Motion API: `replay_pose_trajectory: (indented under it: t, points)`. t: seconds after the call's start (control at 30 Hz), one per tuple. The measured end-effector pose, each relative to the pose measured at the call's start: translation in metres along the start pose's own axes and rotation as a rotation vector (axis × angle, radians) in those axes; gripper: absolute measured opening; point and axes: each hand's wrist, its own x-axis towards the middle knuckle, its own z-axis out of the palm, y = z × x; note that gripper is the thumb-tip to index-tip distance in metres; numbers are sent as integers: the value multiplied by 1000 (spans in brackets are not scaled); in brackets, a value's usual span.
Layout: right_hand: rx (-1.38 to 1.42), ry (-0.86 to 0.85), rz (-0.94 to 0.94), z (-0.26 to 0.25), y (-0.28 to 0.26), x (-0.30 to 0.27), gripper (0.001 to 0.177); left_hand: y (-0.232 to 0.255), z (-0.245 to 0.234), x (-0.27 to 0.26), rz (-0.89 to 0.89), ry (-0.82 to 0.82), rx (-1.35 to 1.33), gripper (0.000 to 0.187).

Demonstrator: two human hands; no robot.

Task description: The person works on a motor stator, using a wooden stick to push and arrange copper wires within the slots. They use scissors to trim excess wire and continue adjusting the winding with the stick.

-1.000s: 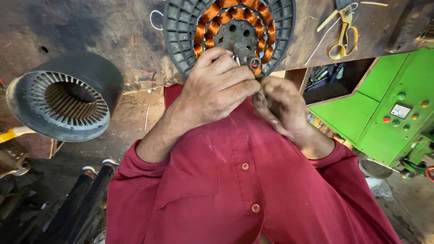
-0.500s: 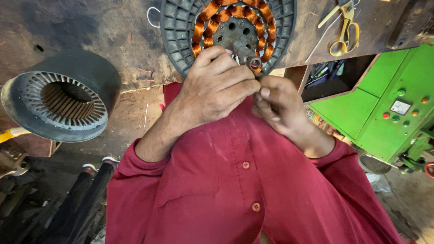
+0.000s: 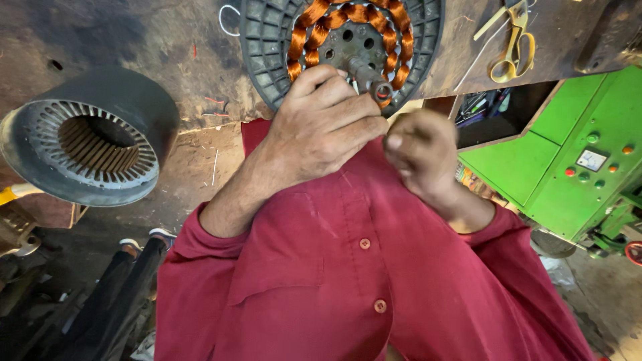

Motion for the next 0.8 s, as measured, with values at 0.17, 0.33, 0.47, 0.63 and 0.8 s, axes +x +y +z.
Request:
replay_pose_trajectory:
  t: [0.17,0.33,0.47,0.63,0.8]
  points:
    - [559,-14,473,1,1,-13,19,0,2,0,1,12,12,16]
    - [-424,120,-466,-1,-1,-1,15,0,1,-1,-1,9,6,12]
    - [-224,46,-116,2,-10,-6,11,0,1,-1,6,9,17,13]
    - [608,-66,578,-2,-4,-4,15,0,4,-3,21,22,28,21]
    - [343,-51,334,-21,-16,12,14,2,3,-12,-3,95,-76,54]
